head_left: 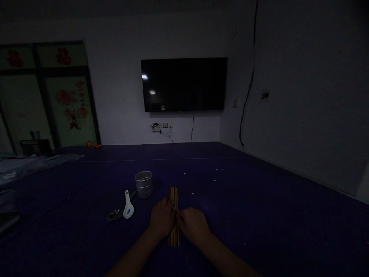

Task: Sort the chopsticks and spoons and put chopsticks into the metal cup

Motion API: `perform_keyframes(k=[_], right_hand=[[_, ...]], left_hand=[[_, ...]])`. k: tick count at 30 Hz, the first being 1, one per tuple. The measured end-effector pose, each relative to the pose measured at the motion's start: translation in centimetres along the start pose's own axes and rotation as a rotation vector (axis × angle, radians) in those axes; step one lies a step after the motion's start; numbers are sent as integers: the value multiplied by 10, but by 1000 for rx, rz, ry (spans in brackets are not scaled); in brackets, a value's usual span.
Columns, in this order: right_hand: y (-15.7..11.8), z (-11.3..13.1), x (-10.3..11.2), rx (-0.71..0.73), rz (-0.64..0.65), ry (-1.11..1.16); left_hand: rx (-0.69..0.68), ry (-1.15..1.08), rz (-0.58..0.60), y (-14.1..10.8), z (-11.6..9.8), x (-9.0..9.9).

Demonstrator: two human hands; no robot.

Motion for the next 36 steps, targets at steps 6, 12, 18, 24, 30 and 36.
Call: perform_keyframes(k=[6,12,18,24,30,36], right_hand=[[-2,0,1,5,-7,9],[-1,0,1,-3,2,10],[0,-1,-1,8,7,-9],[0,-1,-1,25,-8,-8],[-1,-1,-2,23,-2,22],[-1,-2,-1,-40,-12,53]], left_hand=[[2,6,7,-1,0,1],[-1,-7,17,-1,-1,3],[21,-18,34,-1,-4,7],[20,-32,30,-1,-4,9],[18,-20,29,-1,-4,8],[13,-24,7,-1,-3,5]])
Point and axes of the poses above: each hand's wrist, its own y-axis towards the middle knuckle, its own x-axis out of the back of the hand, z = x × y, the point moved 1 cm from there along y, towards the middle knuckle, and after that the axes turned 13 degrees about -x, right-handed, at the moved point
